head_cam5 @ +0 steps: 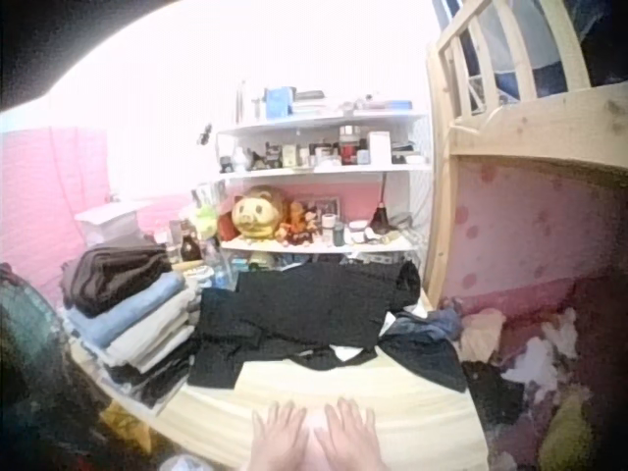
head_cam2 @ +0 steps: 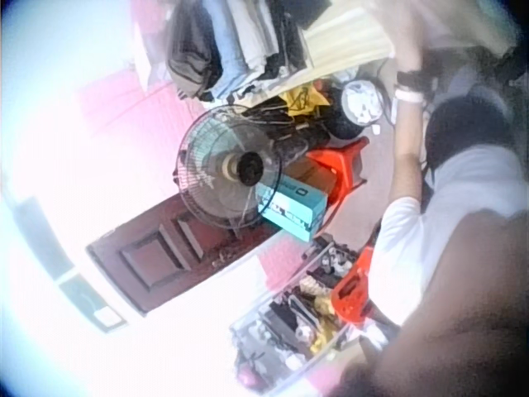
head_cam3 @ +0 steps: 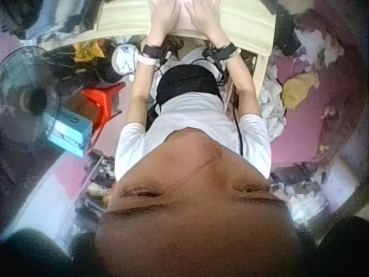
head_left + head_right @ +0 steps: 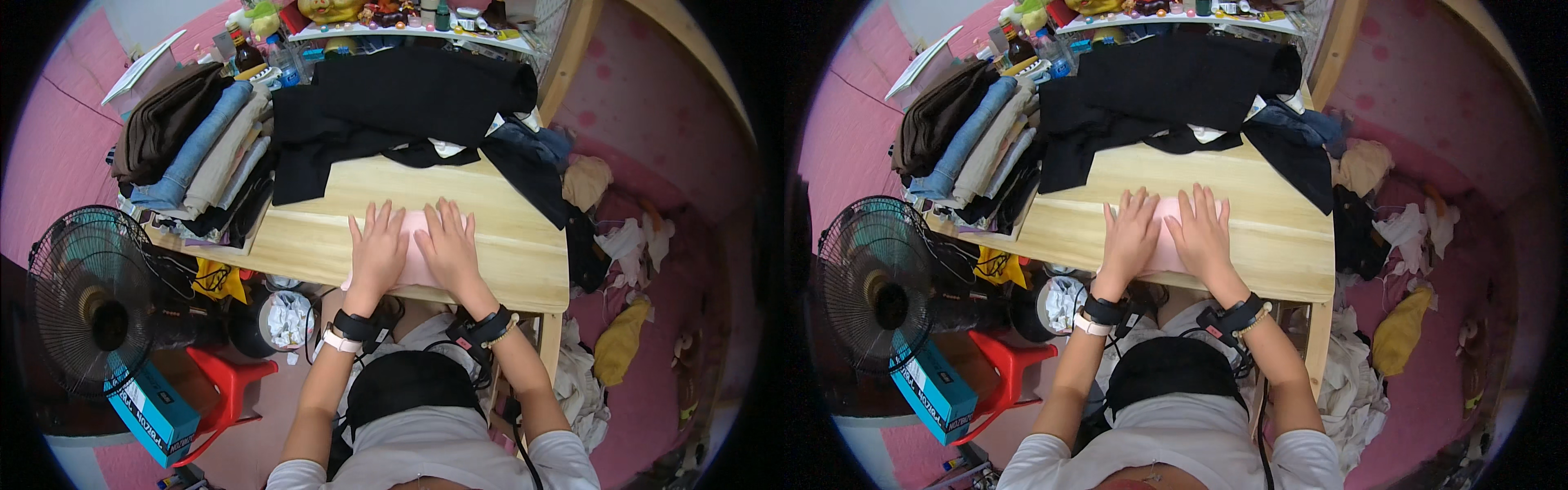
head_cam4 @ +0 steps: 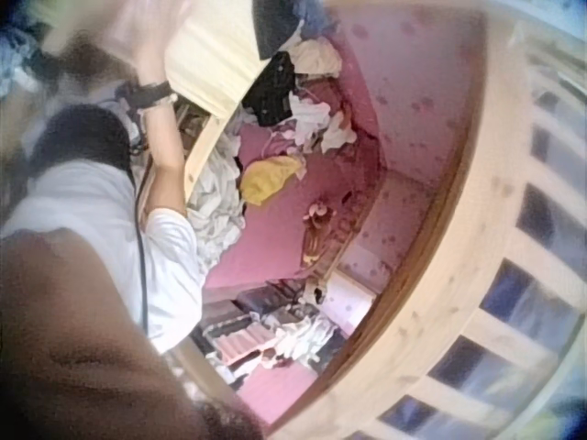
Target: The person folds a pink t-shirt on a wooden table by hand, bringing the sleeves and sides to the center and then folding the bottom of the shirt up to the collar.
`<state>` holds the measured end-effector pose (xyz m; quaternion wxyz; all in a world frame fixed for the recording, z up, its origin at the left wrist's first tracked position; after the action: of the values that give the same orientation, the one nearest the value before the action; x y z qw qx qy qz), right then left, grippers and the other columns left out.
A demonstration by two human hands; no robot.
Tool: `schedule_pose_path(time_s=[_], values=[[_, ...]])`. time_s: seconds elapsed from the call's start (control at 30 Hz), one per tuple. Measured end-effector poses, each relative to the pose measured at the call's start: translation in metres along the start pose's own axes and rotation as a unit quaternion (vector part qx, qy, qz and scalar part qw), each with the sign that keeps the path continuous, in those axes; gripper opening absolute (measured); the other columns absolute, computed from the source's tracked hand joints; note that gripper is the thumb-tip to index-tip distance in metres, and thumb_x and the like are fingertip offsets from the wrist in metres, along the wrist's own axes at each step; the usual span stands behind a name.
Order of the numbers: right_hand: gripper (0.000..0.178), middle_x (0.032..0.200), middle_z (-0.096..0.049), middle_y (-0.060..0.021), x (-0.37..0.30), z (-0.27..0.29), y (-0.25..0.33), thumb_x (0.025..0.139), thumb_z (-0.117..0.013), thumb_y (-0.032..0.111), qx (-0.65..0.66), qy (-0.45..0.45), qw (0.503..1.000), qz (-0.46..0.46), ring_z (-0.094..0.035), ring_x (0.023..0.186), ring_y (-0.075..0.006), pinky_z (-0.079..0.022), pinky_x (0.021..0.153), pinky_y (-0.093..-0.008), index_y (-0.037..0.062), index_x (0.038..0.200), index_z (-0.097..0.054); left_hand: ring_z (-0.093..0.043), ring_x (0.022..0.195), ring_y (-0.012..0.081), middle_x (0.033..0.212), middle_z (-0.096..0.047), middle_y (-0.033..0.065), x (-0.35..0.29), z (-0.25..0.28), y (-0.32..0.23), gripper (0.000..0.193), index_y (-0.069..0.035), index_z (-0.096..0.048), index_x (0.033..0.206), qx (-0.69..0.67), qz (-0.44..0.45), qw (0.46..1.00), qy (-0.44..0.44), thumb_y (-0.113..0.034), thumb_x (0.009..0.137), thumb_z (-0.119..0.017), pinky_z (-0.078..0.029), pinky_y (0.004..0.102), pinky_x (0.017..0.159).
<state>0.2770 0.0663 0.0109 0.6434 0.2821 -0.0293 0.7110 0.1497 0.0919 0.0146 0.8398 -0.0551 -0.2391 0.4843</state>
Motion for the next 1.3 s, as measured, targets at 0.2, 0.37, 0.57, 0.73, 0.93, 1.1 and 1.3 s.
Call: schedule_pose_path(time_s=[0.2, 0.37, 0.57, 0.73, 0.93, 1.1, 1.3], values=[[0.046, 0.136, -0.046, -0.0183, 0.006, -0.006, 0.014, 0.092, -0.050, 0.024, 0.023, -0.010, 0.999, 0.024, -0.039, 0.129, -0.0338, -0.025, 0.108, -0.0508, 0.0009, 0.132, -0.047, -0.039, 0.131, 0.0317, 0.134, -0.050, 0.0108, 0.006, -0.014, -0.004, 0.042, -0.009, -0.053, 0.129, 0.000, -0.040, 0.998, -0.055, -0.021, 0.088, -0.048, -0.022, 0.0572, 0.108], [0.048, 0.131, -0.050, -0.0167, 0.003, -0.010, 0.015, 0.090, -0.052, 0.026, 0.016, -0.009, 0.999, 0.028, -0.043, 0.124, -0.0317, -0.027, 0.107, -0.0473, 0.0018, 0.131, -0.047, -0.041, 0.128, 0.0291, 0.131, -0.052, 0.0085, 0.001, -0.014, -0.007, 0.044, -0.009, -0.052, 0.129, 0.047, -0.026, 0.997, -0.055, -0.023, 0.088, -0.048, -0.023, 0.0536, 0.108], [0.047, 0.128, -0.051, -0.0162, 0.003, -0.010, 0.014, 0.090, -0.052, 0.025, 0.026, -0.015, 0.999, 0.019, -0.045, 0.123, -0.0318, -0.027, 0.107, -0.0467, 0.0023, 0.131, -0.047, -0.040, 0.128, 0.0289, 0.131, -0.052, 0.0083, 0.001, -0.016, -0.007, 0.045, -0.009, -0.051, 0.130, 0.040, -0.018, 0.998, -0.053, -0.025, 0.088, -0.047, -0.023, 0.0527, 0.108], [0.053, 0.132, -0.048, -0.0167, 0.001, -0.011, 0.009, 0.090, -0.053, 0.030, 0.040, -0.016, 0.999, 0.026, -0.041, 0.126, -0.0316, -0.026, 0.107, -0.0485, 0.0029, 0.134, -0.044, -0.040, 0.129, 0.0287, 0.132, -0.051, 0.0083, 0.000, -0.015, 0.000, 0.045, -0.012, -0.052, 0.130, 0.019, -0.022, 0.998, -0.060, -0.027, 0.088, -0.051, -0.022, 0.0537, 0.108], [0.060, 0.147, -0.034, -0.0149, -0.019, 0.002, -0.030, 0.093, -0.048, 0.039, -0.046, 0.086, 0.991, -0.089, -0.031, 0.136, -0.0314, -0.018, 0.108, -0.0592, 0.0101, 0.143, -0.034, -0.030, 0.136, 0.0336, 0.146, -0.039, 0.0084, -0.014, 0.002, 0.021, 0.050, -0.019, -0.043, 0.140, 0.046, 0.066, 0.997, 0.018, -0.039, 0.095, -0.043, -0.013, 0.0596, 0.110], [0.058, 0.150, -0.028, -0.0155, -0.019, 0.014, -0.035, 0.094, -0.045, 0.039, -0.070, 0.133, 0.979, -0.138, -0.025, 0.139, -0.0315, -0.015, 0.110, -0.0596, 0.0087, 0.143, -0.034, -0.029, 0.137, 0.0342, 0.147, -0.036, 0.0110, -0.004, 0.008, 0.021, 0.052, -0.012, -0.042, 0.140, 0.130, 0.087, 0.988, 0.015, -0.040, 0.096, -0.040, -0.011, 0.0596, 0.111], [0.053, 0.145, -0.037, -0.0183, 0.002, -0.001, 0.010, 0.094, -0.045, 0.029, -0.007, 0.033, 0.999, -0.007, -0.030, 0.137, -0.0308, -0.017, 0.111, -0.0541, 0.0002, 0.138, -0.039, -0.035, 0.134, 0.0313, 0.141, -0.045, 0.0113, 0.004, -0.020, -0.008, 0.052, -0.007, -0.046, 0.136, 0.074, -0.063, 0.995, -0.011, -0.031, 0.090, -0.048, -0.017, 0.0548, 0.111]])
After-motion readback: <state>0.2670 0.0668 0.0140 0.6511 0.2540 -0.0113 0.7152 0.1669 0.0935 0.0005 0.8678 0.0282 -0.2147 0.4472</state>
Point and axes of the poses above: each hand's wrist, its own x-axis towards the middle knuckle, its own z-axis out of the back of the hand, y = z × x, the point moved 4 cm from there along x, towards the middle knuckle
